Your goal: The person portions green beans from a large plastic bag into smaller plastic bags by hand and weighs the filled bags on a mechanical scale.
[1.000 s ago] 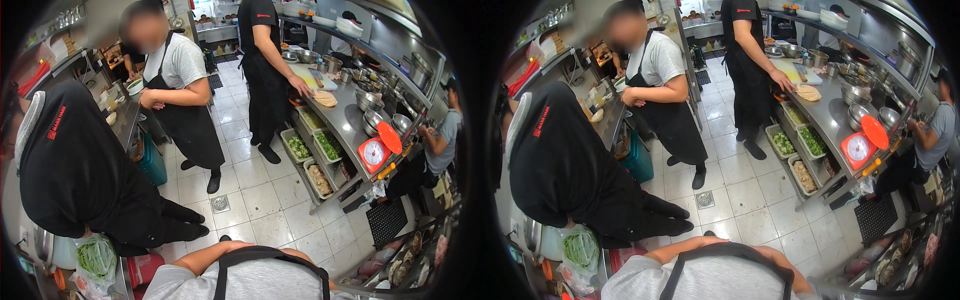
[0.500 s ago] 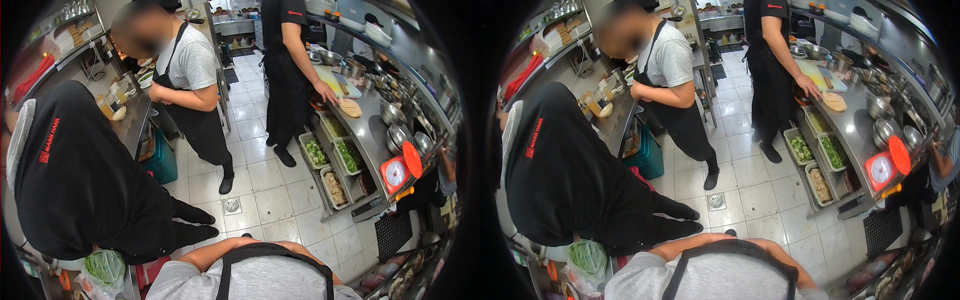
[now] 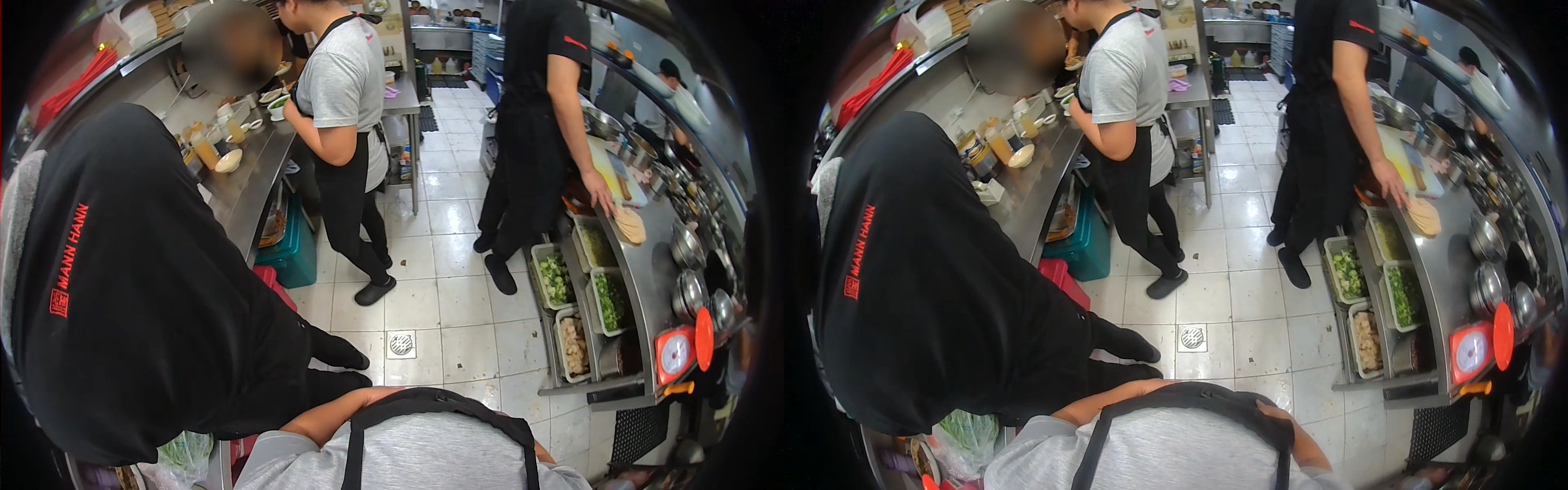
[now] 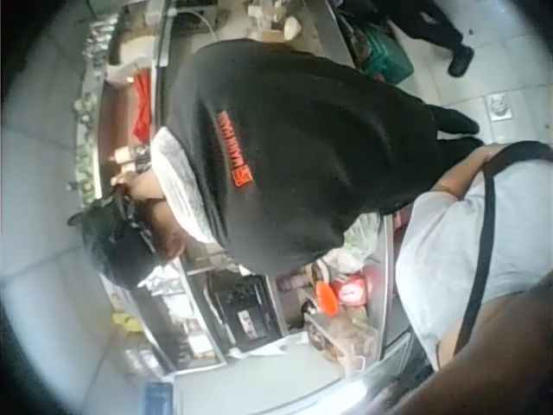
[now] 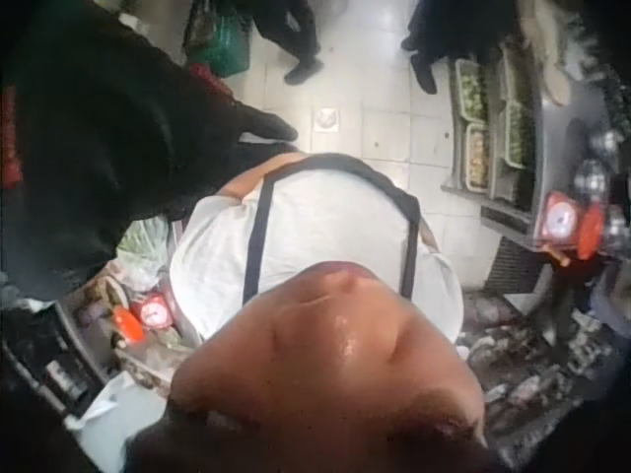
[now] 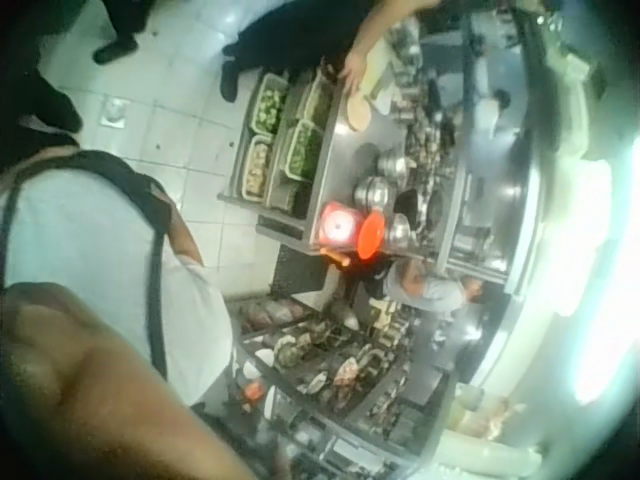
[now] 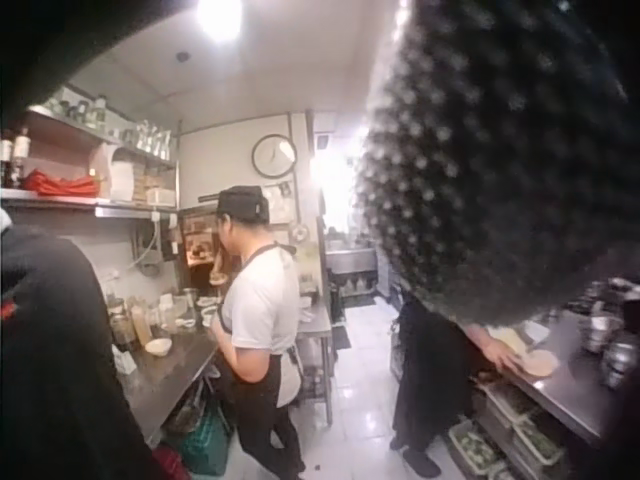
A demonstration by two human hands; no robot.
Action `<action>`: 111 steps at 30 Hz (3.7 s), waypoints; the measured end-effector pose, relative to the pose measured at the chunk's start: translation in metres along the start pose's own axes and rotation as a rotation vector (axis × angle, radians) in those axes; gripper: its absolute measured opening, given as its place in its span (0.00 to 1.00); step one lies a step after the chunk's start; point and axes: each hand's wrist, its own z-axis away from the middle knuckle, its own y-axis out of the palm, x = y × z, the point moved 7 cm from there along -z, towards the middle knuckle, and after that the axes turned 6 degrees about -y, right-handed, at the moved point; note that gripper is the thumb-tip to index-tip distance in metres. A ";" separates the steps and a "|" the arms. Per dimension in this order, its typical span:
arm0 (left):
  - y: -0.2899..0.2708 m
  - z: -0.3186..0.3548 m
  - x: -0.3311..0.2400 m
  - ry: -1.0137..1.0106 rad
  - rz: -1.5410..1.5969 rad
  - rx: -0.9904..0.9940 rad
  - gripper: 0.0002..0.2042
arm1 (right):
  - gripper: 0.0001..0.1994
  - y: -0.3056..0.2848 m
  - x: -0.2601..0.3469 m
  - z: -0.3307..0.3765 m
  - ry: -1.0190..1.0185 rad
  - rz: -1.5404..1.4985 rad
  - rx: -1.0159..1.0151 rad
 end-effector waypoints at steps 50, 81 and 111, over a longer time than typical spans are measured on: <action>-0.044 -0.080 0.043 -0.189 1.051 -1.188 0.14 | 0.18 -0.310 0.206 -0.093 0.056 1.680 1.222; 0.233 0.086 0.053 0.002 1.656 -1.534 0.12 | 0.13 -0.208 0.241 -0.132 -0.617 2.055 1.724; 0.368 0.333 0.029 -0.103 1.734 -2.341 0.16 | 0.03 0.525 0.274 0.127 -1.888 0.373 1.780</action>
